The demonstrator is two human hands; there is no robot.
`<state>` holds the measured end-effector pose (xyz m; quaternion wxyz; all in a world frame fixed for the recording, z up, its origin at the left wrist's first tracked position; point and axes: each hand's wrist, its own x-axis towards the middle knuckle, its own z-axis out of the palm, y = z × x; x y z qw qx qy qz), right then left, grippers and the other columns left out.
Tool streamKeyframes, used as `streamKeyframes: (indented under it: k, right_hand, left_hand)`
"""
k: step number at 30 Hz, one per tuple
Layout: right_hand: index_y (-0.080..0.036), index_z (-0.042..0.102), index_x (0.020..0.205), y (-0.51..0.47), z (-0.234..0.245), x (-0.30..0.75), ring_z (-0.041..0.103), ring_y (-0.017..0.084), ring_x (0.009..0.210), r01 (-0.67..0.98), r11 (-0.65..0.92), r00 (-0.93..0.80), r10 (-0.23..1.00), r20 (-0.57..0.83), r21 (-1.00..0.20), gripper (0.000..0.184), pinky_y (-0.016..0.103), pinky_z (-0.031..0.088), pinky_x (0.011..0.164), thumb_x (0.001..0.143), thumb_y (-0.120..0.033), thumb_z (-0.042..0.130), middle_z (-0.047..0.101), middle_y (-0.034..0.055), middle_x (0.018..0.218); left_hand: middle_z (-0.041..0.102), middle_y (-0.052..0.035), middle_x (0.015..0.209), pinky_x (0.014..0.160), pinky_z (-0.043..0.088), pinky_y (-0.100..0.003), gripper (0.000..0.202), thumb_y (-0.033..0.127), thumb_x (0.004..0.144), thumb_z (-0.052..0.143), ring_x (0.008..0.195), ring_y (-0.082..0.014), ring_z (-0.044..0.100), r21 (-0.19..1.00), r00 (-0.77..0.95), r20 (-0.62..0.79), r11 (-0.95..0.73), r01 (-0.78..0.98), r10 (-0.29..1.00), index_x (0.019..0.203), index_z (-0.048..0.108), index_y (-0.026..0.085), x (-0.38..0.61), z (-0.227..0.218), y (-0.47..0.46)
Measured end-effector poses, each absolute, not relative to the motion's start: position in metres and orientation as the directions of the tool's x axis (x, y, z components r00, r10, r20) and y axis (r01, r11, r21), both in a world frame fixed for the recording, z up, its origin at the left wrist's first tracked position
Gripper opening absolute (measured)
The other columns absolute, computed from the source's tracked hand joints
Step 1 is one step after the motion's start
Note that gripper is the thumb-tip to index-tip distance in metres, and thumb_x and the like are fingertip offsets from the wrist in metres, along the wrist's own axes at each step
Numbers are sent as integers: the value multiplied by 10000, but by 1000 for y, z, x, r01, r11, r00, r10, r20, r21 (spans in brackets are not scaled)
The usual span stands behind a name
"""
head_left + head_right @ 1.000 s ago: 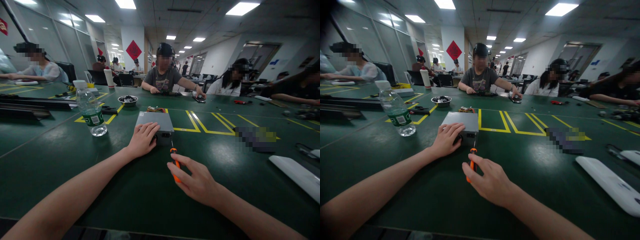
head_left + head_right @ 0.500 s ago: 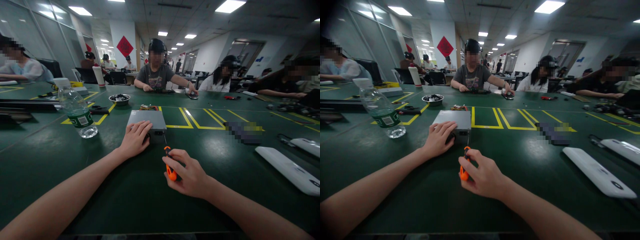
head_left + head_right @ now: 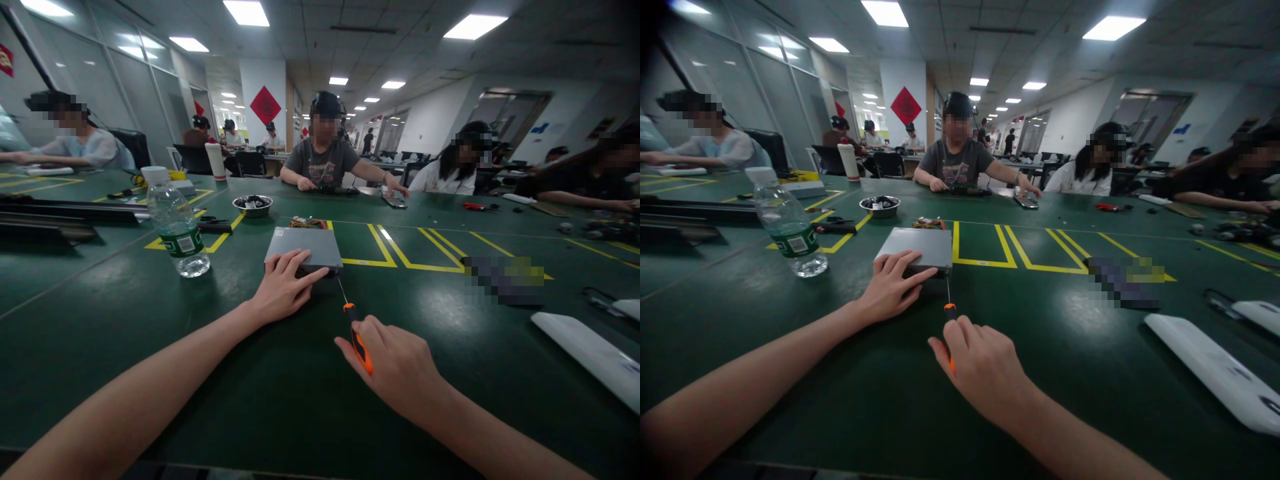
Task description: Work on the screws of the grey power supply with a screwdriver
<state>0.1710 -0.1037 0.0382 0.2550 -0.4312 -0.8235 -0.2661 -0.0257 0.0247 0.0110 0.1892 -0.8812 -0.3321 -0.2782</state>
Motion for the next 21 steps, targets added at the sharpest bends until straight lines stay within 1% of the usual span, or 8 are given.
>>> streamKeyframes:
  k: [2,4,6,8,10,14,18,21]
  right_hand:
    - [-152,572,757,-104,33,169,456,100,490,823,512,-543,582,605,246,194,233,298,456,836,-304,482,536,17,621]
    - [-145,599,871,-103,29,168,474,106,511,808,530,-570,594,568,256,187,236,303,467,828,-279,476,563,35,676]
    - [-160,605,953,-103,27,168,480,105,509,817,528,-558,623,548,231,210,234,301,465,823,-253,470,572,41,706]
    - [-180,613,911,-103,27,167,479,99,499,839,521,-519,676,524,159,181,226,299,454,823,-265,479,562,37,709]
    - [-186,602,860,-104,27,166,495,97,510,857,513,-468,740,483,43,169,215,317,450,820,-318,505,556,34,737]
    - [-194,547,967,-108,28,161,565,129,604,841,482,-377,847,374,-245,332,233,410,490,732,-419,616,574,40,860]
    - [-205,495,985,-109,23,156,564,125,608,709,334,-278,942,189,-621,290,234,452,516,727,-259,616,575,4,769]
    - [-211,428,927,-105,14,154,591,123,650,420,163,-250,966,58,-893,202,236,482,544,754,-130,494,562,-5,767]
  left_hand:
    - [340,-84,1367,922,253,-489,439,281,828,471,1226,-307,318,-149,633,610,-716,682,476,1255,441,381,-26,12,23]
    - [329,-77,1372,926,247,-498,439,279,821,485,1230,-313,307,-140,636,608,-725,675,475,1244,452,394,-25,12,23]
    - [324,-71,1376,926,245,-506,436,278,815,496,1231,-318,297,-135,642,606,-734,665,470,1232,464,402,-25,13,22]
    - [319,-69,1379,926,247,-509,431,277,814,499,1236,-319,284,-139,650,602,-741,657,464,1225,473,403,-26,13,22]
    - [309,-68,1383,927,250,-510,425,278,814,501,1242,-319,270,-142,659,598,-748,648,457,1219,479,403,-26,13,22]
    - [296,-64,1389,929,249,-515,412,288,814,502,1244,-323,262,-135,663,594,-755,641,456,1209,490,407,-27,15,21]
    - [286,-75,1391,935,246,-514,418,292,819,487,1248,-322,260,-129,664,586,-756,642,464,1226,479,390,-27,15,20]
    - [280,-76,1390,940,243,-510,427,288,809,495,1250,-319,262,-112,655,594,-758,642,467,1225,482,382,-27,14,20]
